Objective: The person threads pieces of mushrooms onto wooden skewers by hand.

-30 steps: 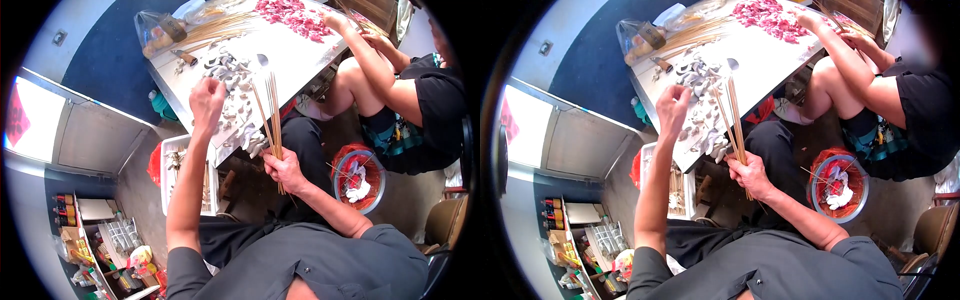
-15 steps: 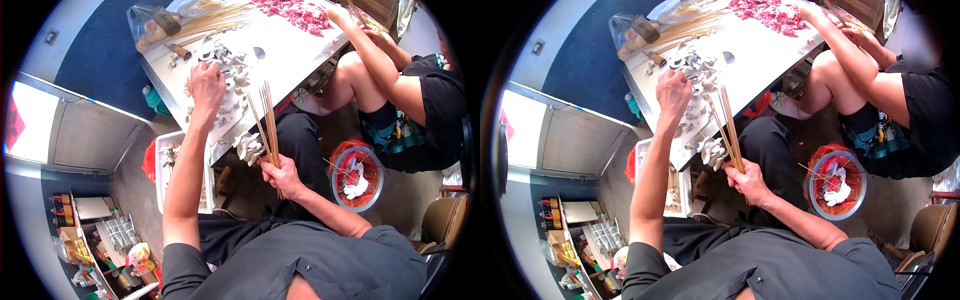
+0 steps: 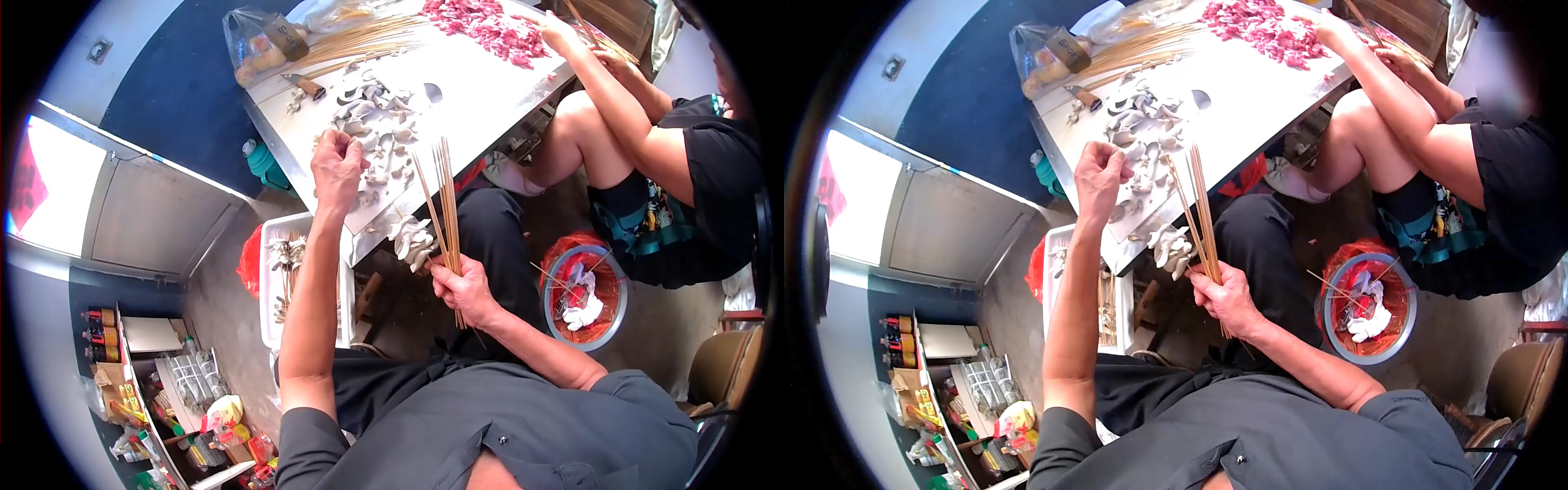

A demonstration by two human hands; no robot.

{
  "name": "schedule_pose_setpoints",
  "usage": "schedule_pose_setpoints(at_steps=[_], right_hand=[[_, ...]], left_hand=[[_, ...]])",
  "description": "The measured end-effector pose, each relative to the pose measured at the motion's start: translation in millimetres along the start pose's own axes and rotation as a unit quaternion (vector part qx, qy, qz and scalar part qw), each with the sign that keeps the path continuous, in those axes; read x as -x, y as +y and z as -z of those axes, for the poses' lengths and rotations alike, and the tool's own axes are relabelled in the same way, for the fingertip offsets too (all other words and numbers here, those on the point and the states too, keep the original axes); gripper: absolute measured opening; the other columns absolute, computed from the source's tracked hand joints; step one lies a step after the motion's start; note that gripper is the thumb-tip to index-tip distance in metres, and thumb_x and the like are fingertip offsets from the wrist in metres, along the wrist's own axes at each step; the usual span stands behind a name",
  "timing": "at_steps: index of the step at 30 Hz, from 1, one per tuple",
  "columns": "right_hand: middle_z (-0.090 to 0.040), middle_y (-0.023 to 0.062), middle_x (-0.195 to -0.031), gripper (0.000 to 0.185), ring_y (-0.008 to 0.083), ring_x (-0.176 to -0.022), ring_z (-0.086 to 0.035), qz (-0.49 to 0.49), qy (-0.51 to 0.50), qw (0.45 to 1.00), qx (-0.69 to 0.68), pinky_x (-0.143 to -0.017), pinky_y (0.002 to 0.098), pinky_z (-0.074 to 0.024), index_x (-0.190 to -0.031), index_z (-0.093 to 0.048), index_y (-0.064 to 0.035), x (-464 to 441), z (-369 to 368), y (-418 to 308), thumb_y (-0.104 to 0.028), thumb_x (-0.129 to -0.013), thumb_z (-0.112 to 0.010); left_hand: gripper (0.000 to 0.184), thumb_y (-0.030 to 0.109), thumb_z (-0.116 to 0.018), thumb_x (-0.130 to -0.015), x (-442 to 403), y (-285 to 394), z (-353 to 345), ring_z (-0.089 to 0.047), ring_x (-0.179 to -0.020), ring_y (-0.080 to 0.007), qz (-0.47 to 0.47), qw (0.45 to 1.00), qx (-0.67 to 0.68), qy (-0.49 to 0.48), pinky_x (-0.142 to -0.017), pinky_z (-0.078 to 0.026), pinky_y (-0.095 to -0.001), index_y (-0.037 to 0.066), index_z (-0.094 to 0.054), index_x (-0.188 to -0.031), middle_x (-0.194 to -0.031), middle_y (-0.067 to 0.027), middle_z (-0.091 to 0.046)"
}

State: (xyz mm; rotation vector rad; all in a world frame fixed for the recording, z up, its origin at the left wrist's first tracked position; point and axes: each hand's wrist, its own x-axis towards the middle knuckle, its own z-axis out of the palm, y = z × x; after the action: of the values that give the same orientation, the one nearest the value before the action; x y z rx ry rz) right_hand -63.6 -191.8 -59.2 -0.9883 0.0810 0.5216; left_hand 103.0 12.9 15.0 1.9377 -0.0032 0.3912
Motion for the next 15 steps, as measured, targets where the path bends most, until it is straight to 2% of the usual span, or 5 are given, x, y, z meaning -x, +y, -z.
schedule_pose_setpoints(at_steps=[4,6,7,11,15], right_hand=[[-0.052,-0.0012,-0.064,0.017,0.0011,-0.044,-0.036,0.002,-0.001,1.0,-0.014,-0.039,0.0175,-0.0267,-0.102,-0.059,-0.0045,3,0,-2,-0.019,-0.094,-0.058],[-0.053,-0.0011,-0.064,0.017,0.0012,-0.044,-0.036,0.01,0.004,1.0,-0.012,-0.039,0.0175,-0.0266,-0.102,-0.058,-0.0043,2,0,-3,-0.019,-0.094,-0.058],[-0.053,-0.001,-0.064,0.017,0.0012,-0.044,-0.036,0.017,0.008,1.0,-0.009,-0.039,0.0175,-0.0265,-0.103,-0.058,-0.0041,1,0,-3,-0.019,-0.094,-0.058],[-0.053,-0.0011,-0.064,0.018,0.0012,-0.044,-0.036,0.022,0.007,1.0,-0.011,-0.039,0.0175,-0.0269,-0.103,-0.058,-0.004,-2,-3,-8,-0.02,-0.093,-0.058],[-0.053,-0.0015,-0.063,0.018,0.001,-0.044,-0.036,0.016,0.007,1.0,-0.015,-0.039,0.0175,-0.0267,-0.103,-0.059,-0.0048,-4,-4,-5,-0.02,-0.093,-0.059]], left_hand=[[0.008,0.004,-0.06,-0.088,19,5,4,-0.064,-0.067,-0.0147,0.033,0.992,0.114,-0.035,-0.059,-0.052,-0.0257,0.0,-0.057,-0.094,-0.079,-0.0071,-0.062],[0.014,0.0,-0.061,-0.086,33,-2,4,-0.065,-0.07,-0.0141,0.085,0.97,0.222,-0.043,-0.063,-0.053,-0.0247,-0.001,-0.059,-0.099,-0.082,-0.0056,-0.062],[0.011,-0.001,-0.061,-0.085,43,0,3,-0.065,-0.071,-0.0153,0.1,0.96,0.257,-0.047,-0.067,-0.056,-0.0264,-0.001,-0.059,-0.097,-0.083,-0.0063,-0.062],[0.009,-0.002,-0.057,-0.089,76,7,-2,-0.069,-0.081,-0.0237,0.133,0.934,0.327,-0.053,-0.073,-0.057,-0.0328,0.0,-0.054,-0.098,-0.086,-0.0121,-0.063],[0.011,-0.001,-0.059,-0.089,93,16,-8,-0.069,-0.085,-0.023,0.172,0.934,0.312,-0.027,-0.077,-0.055,-0.0296,0.001,-0.054,-0.099,-0.09,-0.0109,-0.064]])
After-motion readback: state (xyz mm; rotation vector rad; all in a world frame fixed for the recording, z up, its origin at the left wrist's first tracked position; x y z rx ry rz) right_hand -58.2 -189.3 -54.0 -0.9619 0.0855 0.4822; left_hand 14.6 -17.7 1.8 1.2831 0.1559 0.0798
